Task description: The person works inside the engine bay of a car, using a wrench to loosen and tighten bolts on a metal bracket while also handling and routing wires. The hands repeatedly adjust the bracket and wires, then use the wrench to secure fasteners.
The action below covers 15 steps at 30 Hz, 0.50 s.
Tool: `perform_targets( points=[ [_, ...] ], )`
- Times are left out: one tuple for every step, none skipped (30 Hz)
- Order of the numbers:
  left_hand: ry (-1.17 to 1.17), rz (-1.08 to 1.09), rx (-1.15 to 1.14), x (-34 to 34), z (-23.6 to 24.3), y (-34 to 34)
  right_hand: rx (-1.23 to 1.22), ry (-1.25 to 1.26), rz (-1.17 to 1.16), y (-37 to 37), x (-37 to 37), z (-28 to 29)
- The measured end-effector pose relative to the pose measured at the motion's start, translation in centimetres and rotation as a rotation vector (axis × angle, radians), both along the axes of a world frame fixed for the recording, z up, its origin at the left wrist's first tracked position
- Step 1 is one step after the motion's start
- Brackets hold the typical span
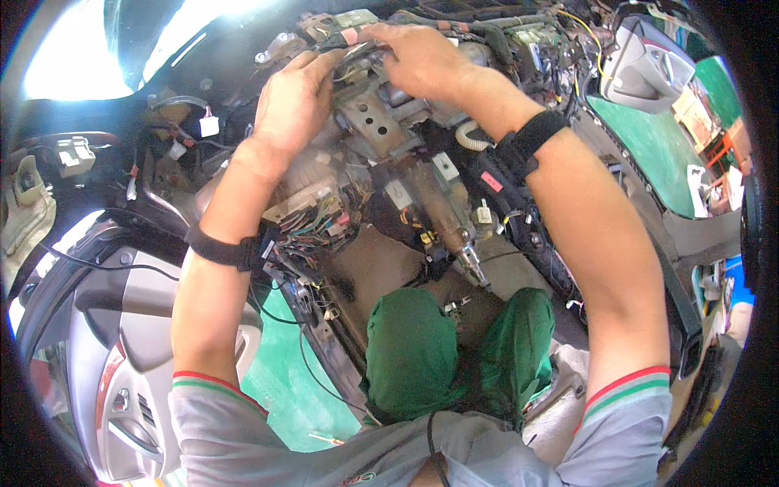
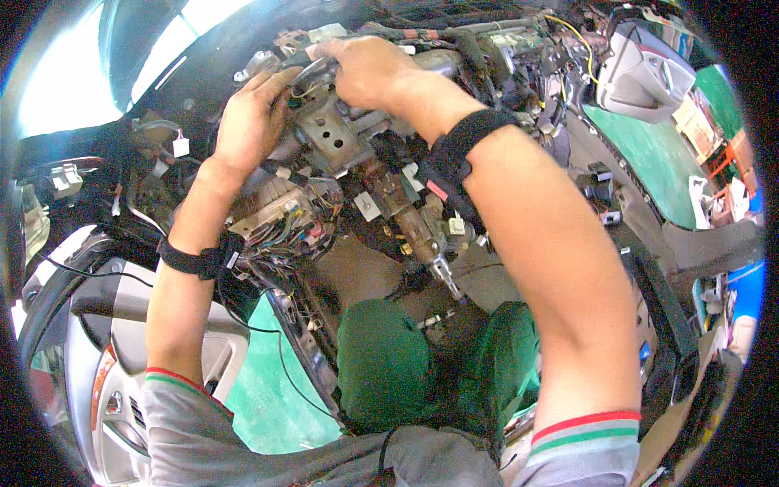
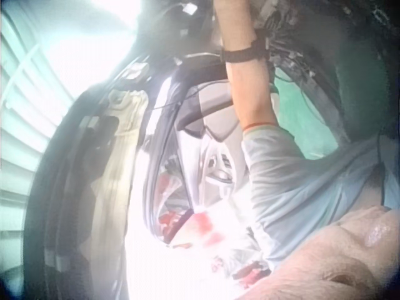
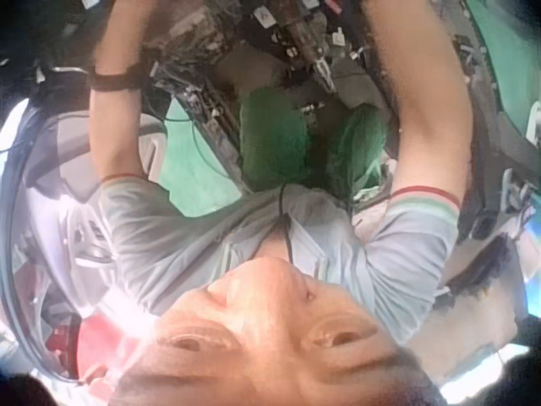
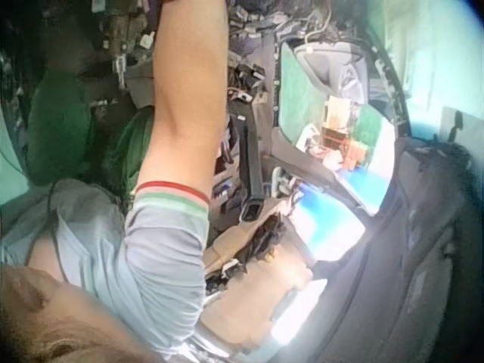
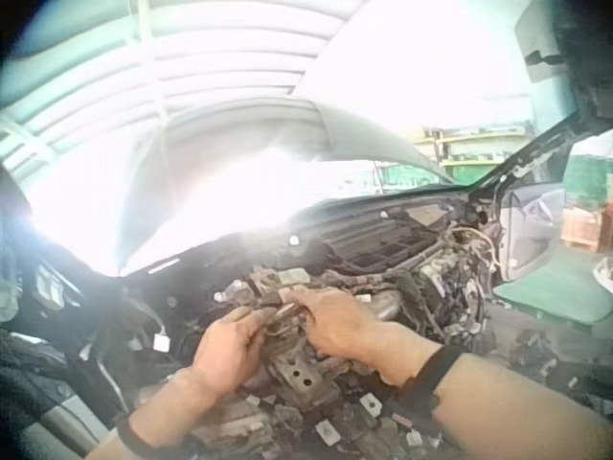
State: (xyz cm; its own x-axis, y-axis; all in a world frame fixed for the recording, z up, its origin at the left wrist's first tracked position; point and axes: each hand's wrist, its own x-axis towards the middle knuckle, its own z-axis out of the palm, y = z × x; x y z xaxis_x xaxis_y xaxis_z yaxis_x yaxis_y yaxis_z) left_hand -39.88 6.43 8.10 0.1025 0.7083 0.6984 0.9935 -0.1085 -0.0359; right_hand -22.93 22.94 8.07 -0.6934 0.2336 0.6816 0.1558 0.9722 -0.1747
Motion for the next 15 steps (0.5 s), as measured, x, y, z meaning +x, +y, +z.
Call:
perform_targets(
  points=[
    [-0.024, -0.017, 0.024, 0.0, 0.2, 0.0, -0.027, 0.029, 0.013, 0.0, -0.4, -0.4],
    [0.002, -0.005, 0.040, 0.1, 0.3, -0.1, -0.053, 0.043, 0.035, 0.0, -0.8, -0.7],
    [-0.006, 0.014, -0.005, 0.2, 0.3, -0.1, -0.060, 0.061, 0.034, 0.0, -1.0, -1.1],
    [-0.006, 0.041, -0.046, 0.4, 0.3, -0.2, -0.067, 0.065, 0.041, -0.1, -1.2, -1.5],
    [-0.019, 0.100, -0.115, 0.6, 0.4, -0.2, -0.106, 0.023, 0.007, -0.1, -1.3, -1.9],
    [0.038, 0.139, -0.120, 0.9, 0.4, -0.3, -0.131, 0.071, 0.029, -0.1, -1.2, -2.5],
    [0.082, 0.148, -0.105, 0.9, 0.5, -0.3, -0.151, 0.131, 0.051, -0.1, -1.2, -3.0],
    [0.123, 0.159, -0.097, 0.9, 0.7, -0.3, -0.207, 0.144, 0.032, -0.2, -1.1, -3.5],
    [0.171, 0.147, -0.068, 0.8, 0.9, -0.3, -0.257, 0.151, 0.019, -0.2, -0.9, -3.9],
    [0.233, 0.158, -0.032, 0.6, 1.1, -0.3, -0.271, 0.166, -0.017, -0.2, -0.9, -4.2],
    [0.247, 0.165, -0.040, 0.3, 1.3, -0.3, -0.274, 0.199, 0.000, -0.2, -0.8, -4.3],
    [0.265, 0.144, -0.029, -0.1, 1.5, -0.3, -0.280, 0.207, 0.015, -0.2, -0.8, -4.4],
    [0.269, 0.150, -0.030, -0.5, 1.6, -0.4, -0.288, 0.216, 0.037, -0.2, -0.8, -4.4],
    [0.316, 0.112, -0.038, -0.8, 1.6, -0.3, -0.295, 0.193, 0.005, -0.2, -0.9, -4.4],
    [0.323, 0.078, -0.021, -1.0, 1.4, -0.2, -0.272, 0.183, 0.003, -0.2, -0.9, -4.3]
  ],
)
